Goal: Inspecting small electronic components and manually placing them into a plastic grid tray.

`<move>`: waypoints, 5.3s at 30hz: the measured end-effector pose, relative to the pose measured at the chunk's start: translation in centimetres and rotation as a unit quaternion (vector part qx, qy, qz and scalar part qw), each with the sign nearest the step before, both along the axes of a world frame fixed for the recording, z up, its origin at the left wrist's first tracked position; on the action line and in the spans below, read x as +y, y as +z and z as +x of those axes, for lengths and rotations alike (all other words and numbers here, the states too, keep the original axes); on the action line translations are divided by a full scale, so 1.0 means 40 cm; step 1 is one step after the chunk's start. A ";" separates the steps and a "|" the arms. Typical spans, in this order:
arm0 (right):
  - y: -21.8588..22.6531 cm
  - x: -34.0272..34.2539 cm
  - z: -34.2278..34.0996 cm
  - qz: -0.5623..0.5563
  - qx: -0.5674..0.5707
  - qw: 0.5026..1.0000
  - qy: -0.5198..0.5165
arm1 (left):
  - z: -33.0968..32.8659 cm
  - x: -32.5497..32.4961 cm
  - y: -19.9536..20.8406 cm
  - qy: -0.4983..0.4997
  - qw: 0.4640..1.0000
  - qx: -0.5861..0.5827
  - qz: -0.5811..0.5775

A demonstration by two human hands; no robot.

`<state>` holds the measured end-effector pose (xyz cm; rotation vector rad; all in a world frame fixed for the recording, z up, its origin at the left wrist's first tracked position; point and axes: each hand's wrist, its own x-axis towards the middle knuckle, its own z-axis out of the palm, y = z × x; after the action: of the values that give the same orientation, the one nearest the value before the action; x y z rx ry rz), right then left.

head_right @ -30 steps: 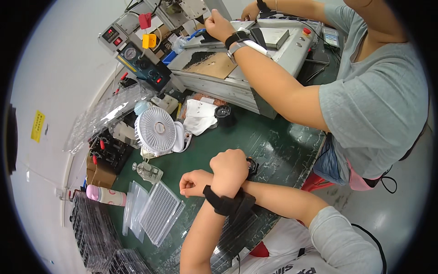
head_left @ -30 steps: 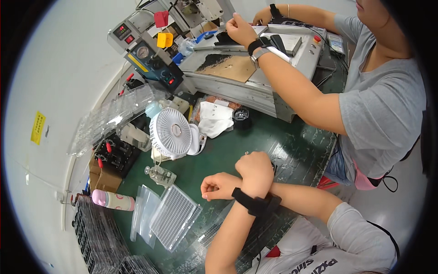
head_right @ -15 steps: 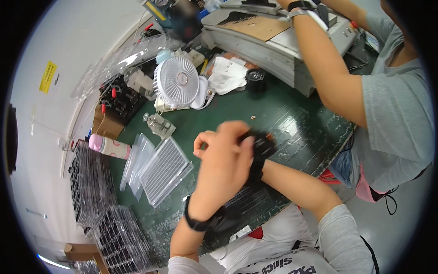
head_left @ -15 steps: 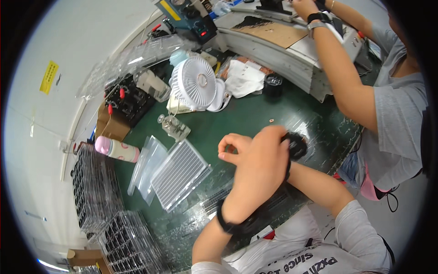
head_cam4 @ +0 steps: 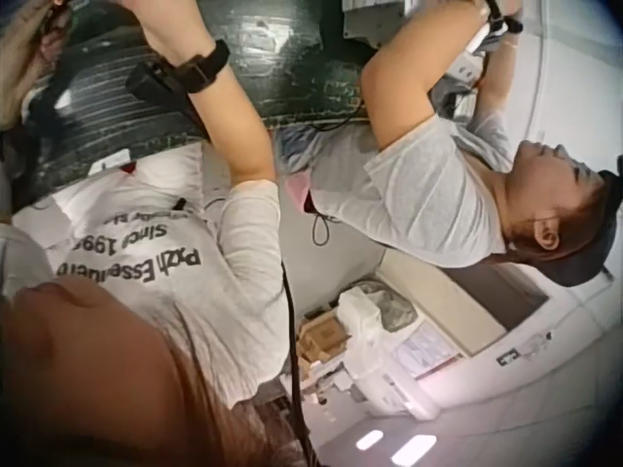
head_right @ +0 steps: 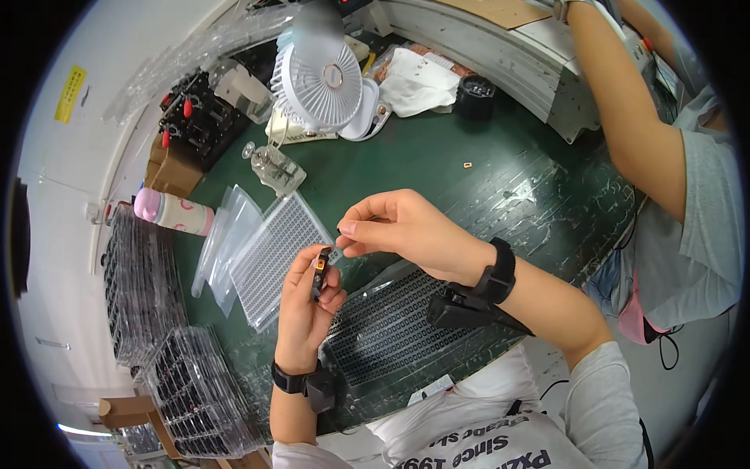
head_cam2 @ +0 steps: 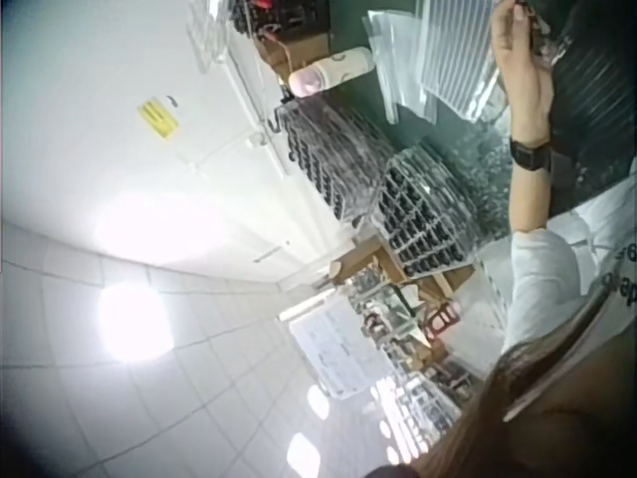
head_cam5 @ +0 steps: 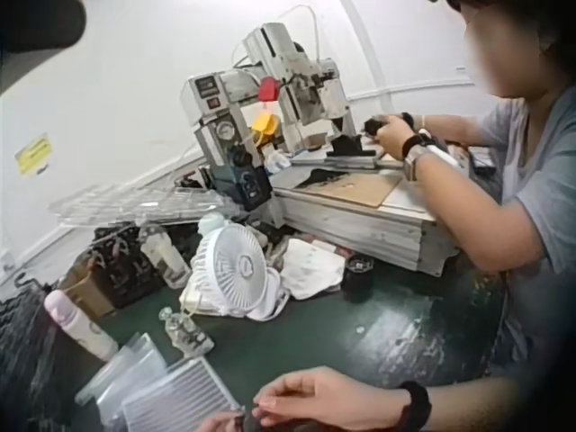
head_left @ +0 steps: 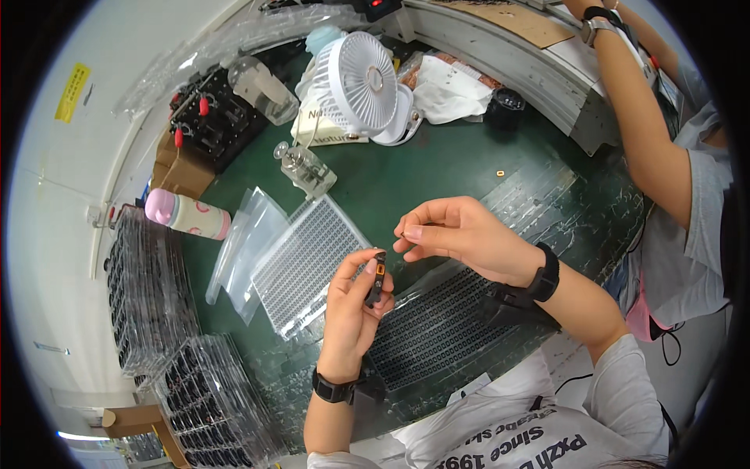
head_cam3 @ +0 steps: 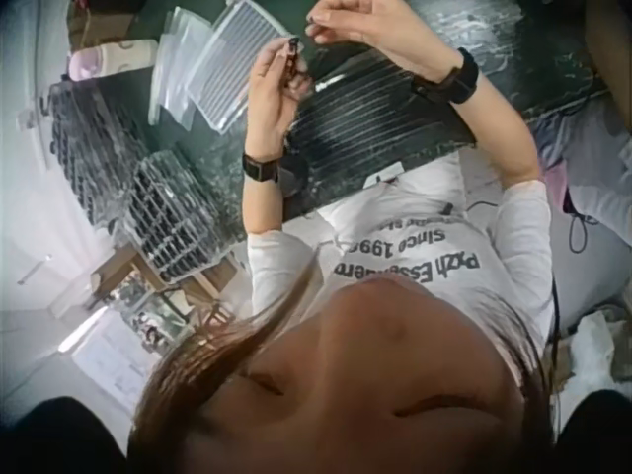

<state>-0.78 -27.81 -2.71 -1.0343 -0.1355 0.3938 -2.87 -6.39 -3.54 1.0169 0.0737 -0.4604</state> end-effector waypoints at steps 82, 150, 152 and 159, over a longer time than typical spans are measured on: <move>0.012 0.014 -0.030 -0.095 -0.064 0.993 0.038 | -0.011 -0.016 0.000 -0.011 0.999 0.040 0.009; -0.025 0.017 0.006 0.053 -0.031 0.975 0.212 | -0.032 -0.030 0.025 0.049 0.940 -0.272 0.198; -0.031 0.020 0.002 0.060 -0.023 0.976 0.210 | -0.025 -0.037 0.022 0.054 0.935 -0.284 0.207; -0.028 0.015 -0.021 0.038 0.031 0.975 0.215 | -0.039 -0.020 0.012 0.059 0.928 -0.295 0.218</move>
<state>-1.63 -27.22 -3.82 -0.9129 -0.3195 0.8067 -4.44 -7.21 -3.07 1.5454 -0.3146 -0.0054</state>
